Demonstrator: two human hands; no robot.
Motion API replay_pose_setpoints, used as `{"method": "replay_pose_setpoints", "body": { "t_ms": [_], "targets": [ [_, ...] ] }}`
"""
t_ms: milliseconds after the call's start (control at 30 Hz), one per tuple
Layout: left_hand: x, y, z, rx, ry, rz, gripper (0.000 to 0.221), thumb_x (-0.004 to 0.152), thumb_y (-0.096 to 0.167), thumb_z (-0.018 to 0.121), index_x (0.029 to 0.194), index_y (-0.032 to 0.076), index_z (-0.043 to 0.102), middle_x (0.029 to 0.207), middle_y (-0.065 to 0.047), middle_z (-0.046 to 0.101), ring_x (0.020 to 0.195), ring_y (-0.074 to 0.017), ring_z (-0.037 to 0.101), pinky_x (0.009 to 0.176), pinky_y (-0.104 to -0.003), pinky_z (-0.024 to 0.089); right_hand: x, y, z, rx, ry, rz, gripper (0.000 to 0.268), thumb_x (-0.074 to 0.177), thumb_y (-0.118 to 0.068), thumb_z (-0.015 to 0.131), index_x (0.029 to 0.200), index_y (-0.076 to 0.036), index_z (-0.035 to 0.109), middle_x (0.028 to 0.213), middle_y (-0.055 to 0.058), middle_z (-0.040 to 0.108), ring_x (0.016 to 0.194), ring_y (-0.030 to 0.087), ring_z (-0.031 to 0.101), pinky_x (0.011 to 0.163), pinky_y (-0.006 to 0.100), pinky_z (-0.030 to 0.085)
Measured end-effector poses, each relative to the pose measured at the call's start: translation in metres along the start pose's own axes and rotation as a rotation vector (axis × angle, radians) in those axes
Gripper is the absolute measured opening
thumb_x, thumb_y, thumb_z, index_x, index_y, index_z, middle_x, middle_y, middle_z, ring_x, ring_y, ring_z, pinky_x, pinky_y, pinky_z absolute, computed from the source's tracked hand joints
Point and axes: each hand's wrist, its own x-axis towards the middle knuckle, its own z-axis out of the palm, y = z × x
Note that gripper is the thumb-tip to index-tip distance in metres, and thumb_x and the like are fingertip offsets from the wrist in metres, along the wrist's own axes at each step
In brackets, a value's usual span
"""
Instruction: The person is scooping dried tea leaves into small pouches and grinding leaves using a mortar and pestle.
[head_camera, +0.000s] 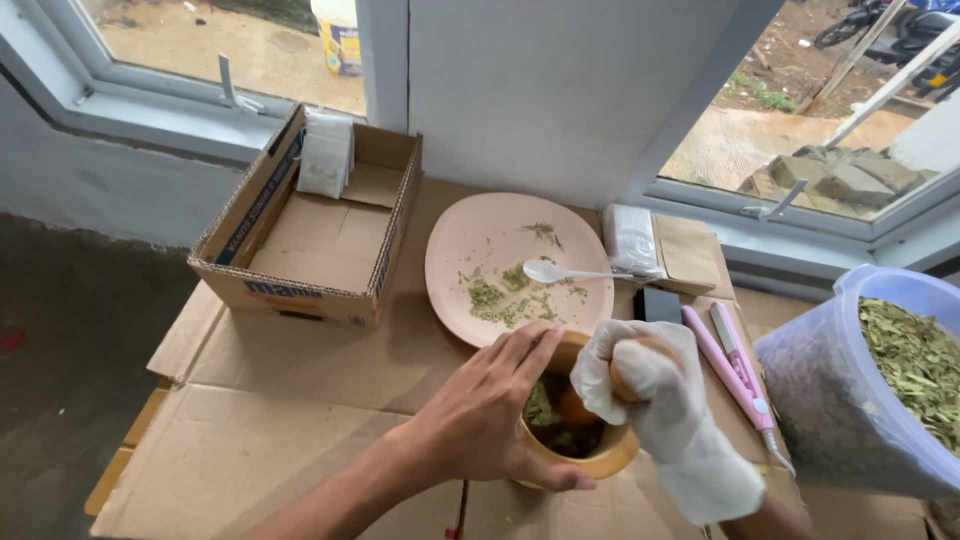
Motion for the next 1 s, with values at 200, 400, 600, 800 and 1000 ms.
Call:
{"method": "replay_pose_setpoints", "body": {
  "t_ms": [200, 400, 600, 800, 1000],
  "targets": [
    [0.003, -0.001, -0.003, -0.063, 0.078, 0.042, 0.122, 0.076, 0.072, 0.076, 0.161, -0.006, 0.038, 0.155, -0.028, 0.049, 0.146, -0.0464, 0.051, 0.123, -0.056, 0.040, 0.008, 0.019, -0.004, -0.171, 0.061, -0.259, 0.032, 0.080, -0.024, 0.057, 0.059, 0.000, 0.060, 0.047, 0.012, 0.056, 0.045, 0.021, 0.051, 0.048, 0.033, 0.044],
    [0.002, -0.001, -0.002, 0.012, 0.011, 0.006, 0.135, 0.074, 0.078, 0.077, 0.161, -0.015, 0.034, 0.159, -0.031, 0.047, 0.151, -0.0473, 0.045, 0.125, -0.057, 0.037, 0.015, 0.031, -0.027, 0.081, -0.074, 0.004, 0.035, 0.088, -0.022, 0.060, 0.062, 0.002, 0.062, 0.052, 0.015, 0.060, 0.044, 0.023, 0.051, 0.045, 0.038, 0.043],
    [0.002, 0.000, -0.003, -0.038, 0.075, 0.038, 0.122, 0.075, 0.073, 0.079, 0.159, -0.005, 0.038, 0.156, -0.027, 0.050, 0.146, -0.0459, 0.051, 0.123, -0.057, 0.042, 0.031, 0.023, 0.006, -0.083, 0.002, -0.221, 0.036, 0.093, -0.022, 0.053, 0.064, -0.002, 0.064, 0.048, 0.006, 0.054, 0.035, 0.011, 0.039, 0.033, 0.027, 0.028],
    [0.006, 0.001, -0.008, -0.023, 0.044, 0.050, 0.113, 0.074, 0.072, 0.078, 0.149, -0.008, 0.050, 0.151, -0.028, 0.053, 0.135, -0.0463, 0.054, 0.115, -0.055, 0.045, 0.013, 0.017, 0.006, 0.131, -0.190, -0.153, 0.022, 0.079, -0.001, 0.050, 0.060, 0.001, 0.060, 0.048, 0.015, 0.058, 0.040, 0.023, 0.051, 0.041, 0.035, 0.045],
    [0.011, 0.002, -0.011, -0.007, -0.115, -0.066, 0.136, 0.071, 0.073, 0.085, 0.165, -0.008, 0.030, 0.164, -0.026, 0.042, 0.151, -0.0437, 0.043, 0.125, -0.051, 0.036, 0.010, -0.009, 0.006, -0.180, -0.052, -0.075, 0.024, 0.078, -0.013, 0.050, 0.057, -0.004, 0.057, 0.048, 0.008, 0.052, 0.040, 0.014, 0.044, 0.039, 0.029, 0.032]
  ]
}}
